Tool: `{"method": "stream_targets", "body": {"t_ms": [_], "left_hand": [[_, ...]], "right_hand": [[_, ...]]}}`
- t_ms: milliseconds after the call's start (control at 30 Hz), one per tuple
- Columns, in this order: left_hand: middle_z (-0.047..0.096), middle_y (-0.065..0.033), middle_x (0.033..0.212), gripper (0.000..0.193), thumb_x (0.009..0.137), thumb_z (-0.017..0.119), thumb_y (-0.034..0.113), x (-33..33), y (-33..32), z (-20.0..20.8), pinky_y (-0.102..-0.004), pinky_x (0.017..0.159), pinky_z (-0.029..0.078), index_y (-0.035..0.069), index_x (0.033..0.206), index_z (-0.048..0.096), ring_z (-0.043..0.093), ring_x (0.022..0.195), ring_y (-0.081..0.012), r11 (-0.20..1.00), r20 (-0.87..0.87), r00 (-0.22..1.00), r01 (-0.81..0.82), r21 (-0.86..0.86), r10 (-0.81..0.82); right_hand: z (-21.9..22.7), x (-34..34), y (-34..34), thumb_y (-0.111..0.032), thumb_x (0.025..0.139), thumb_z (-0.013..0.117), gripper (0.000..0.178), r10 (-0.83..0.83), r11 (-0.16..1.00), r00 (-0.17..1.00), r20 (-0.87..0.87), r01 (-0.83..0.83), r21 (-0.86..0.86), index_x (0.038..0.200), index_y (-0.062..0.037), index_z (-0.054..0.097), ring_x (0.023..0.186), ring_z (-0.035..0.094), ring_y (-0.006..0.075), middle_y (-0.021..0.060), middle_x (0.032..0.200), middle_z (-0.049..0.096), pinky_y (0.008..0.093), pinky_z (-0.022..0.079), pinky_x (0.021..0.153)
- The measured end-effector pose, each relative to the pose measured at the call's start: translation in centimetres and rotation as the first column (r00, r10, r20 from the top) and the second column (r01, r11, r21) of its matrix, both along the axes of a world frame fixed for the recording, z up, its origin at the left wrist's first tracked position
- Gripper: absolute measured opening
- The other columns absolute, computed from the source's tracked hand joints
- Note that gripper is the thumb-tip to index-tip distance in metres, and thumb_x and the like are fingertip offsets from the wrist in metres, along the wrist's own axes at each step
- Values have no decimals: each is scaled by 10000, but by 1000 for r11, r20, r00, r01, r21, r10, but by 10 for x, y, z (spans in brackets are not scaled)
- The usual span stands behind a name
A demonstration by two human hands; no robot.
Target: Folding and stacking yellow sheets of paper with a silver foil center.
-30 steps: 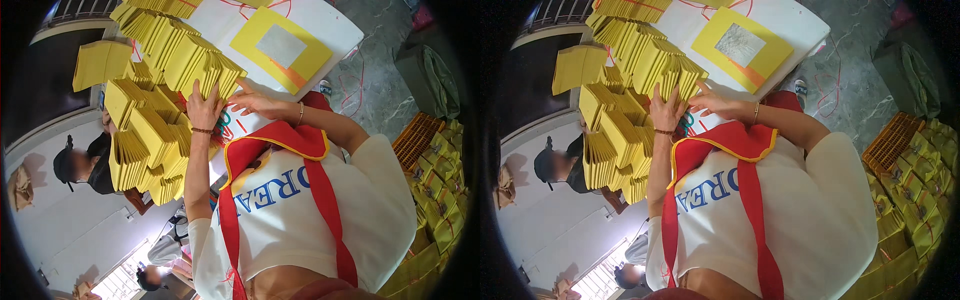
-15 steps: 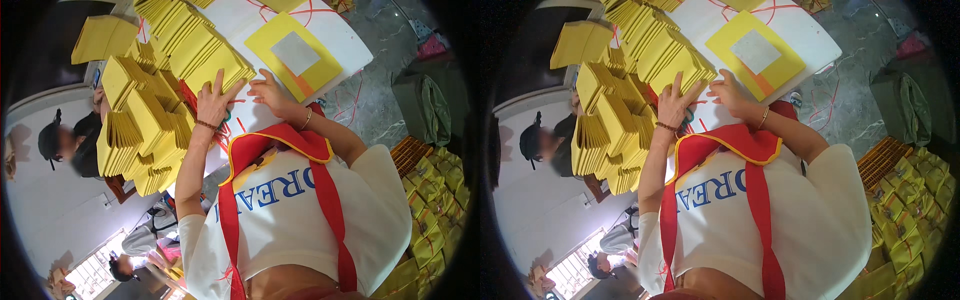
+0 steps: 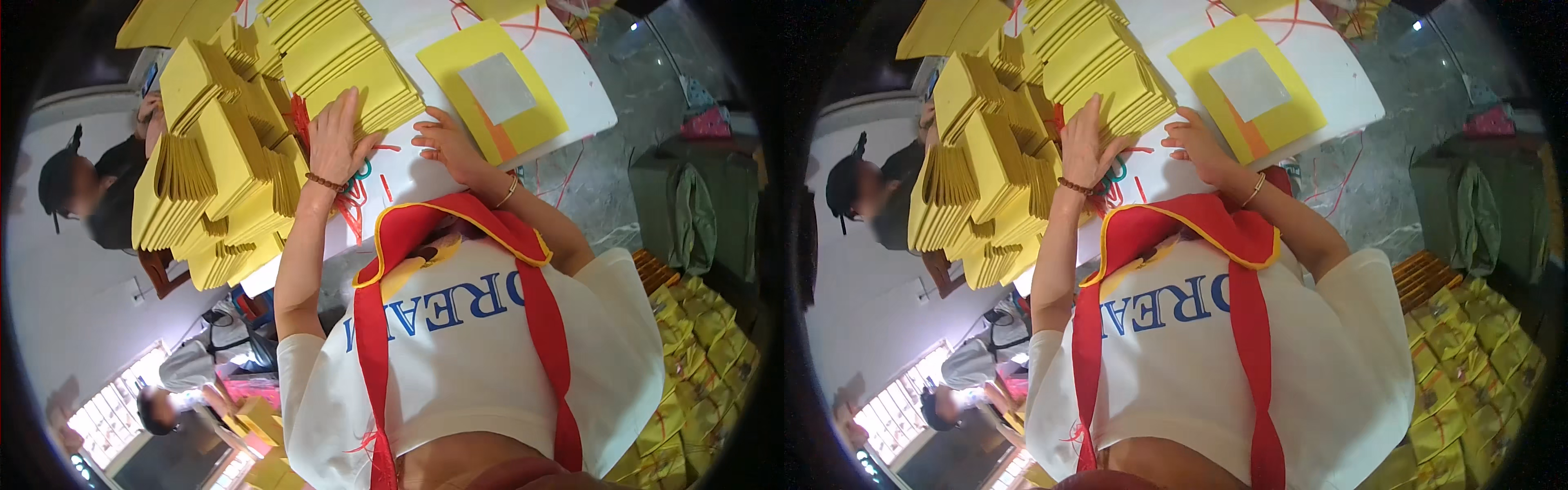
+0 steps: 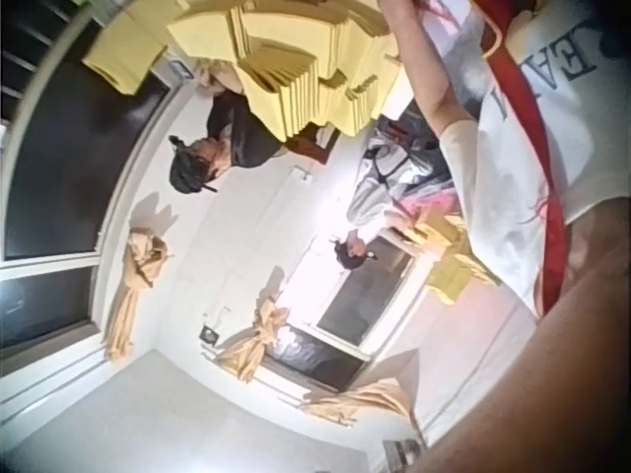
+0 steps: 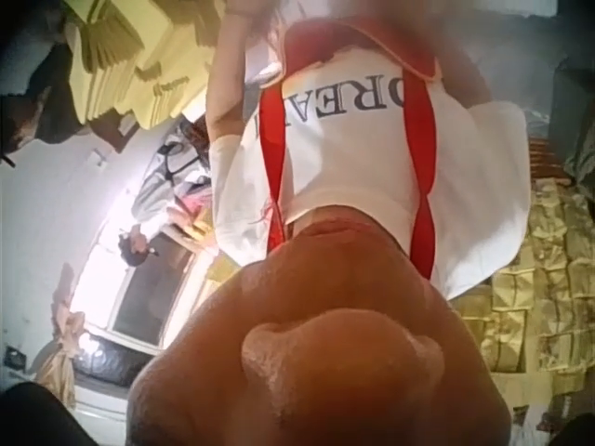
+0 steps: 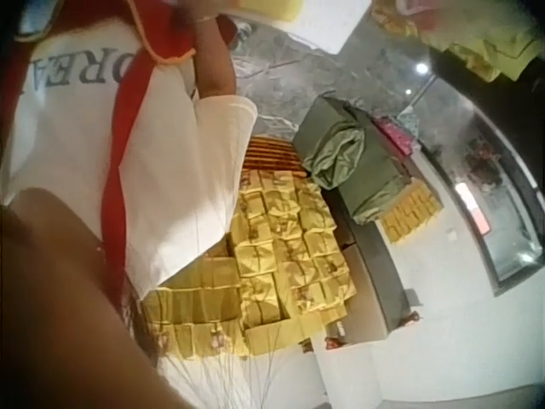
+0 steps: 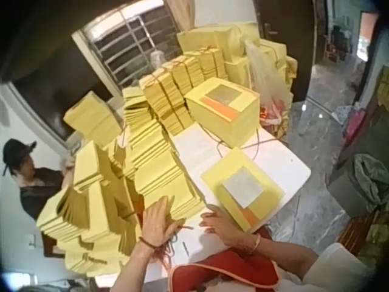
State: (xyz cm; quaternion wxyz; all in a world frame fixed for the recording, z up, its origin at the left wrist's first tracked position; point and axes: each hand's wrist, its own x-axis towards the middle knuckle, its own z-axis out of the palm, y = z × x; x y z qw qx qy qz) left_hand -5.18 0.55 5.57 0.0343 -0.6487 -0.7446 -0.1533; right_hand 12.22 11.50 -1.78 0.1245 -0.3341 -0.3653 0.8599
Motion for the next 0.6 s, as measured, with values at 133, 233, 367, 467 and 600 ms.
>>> {"method": "stream_targets", "body": {"t_ms": [133,233,367,467,600], "left_hand": [[376,-185,1339,686,808,602,332,4,-15,-5,-446,999,239,20,1347,315,343,1235,-334,974,66,985,-166,155,157],[275,-244,1389,566,895,463,269,17,-20,-21,-455,1050,185,-19,1349,288,259,1282,-385,831,330,877,-453,324,350],[274,-240,1391,521,910,434,238,42,-14,-42,-424,1049,197,-37,1333,304,262,1285,-369,576,520,710,-698,426,476],[347,-229,1336,483,898,453,186,73,-9,-39,-404,1018,252,-38,1311,339,347,1215,-352,502,495,711,-703,504,500],[463,-186,1189,462,881,471,135,123,4,-55,-351,922,354,-43,1293,361,451,1061,-271,633,754,566,-727,265,334]], "right_hand": [[17,2,2,-208,854,526,635,34,998,999,25,-35,47,1388,-105,198,980,541,156,74,1201,438,276,432,773],[33,5,8,-198,850,539,644,37,986,998,51,-45,158,1390,-118,197,965,538,148,67,1204,429,272,427,769],[48,5,33,-173,849,551,623,37,963,999,-11,-33,267,1384,-147,233,966,528,135,60,1218,428,267,416,771],[58,11,67,-171,865,532,546,91,939,996,-22,-78,334,1359,-147,302,981,519,133,63,1235,431,271,409,779],[53,39,121,-184,884,520,404,55,909,998,3,-51,413,1278,-142,442,999,510,134,33,1172,501,288,398,807]]}}
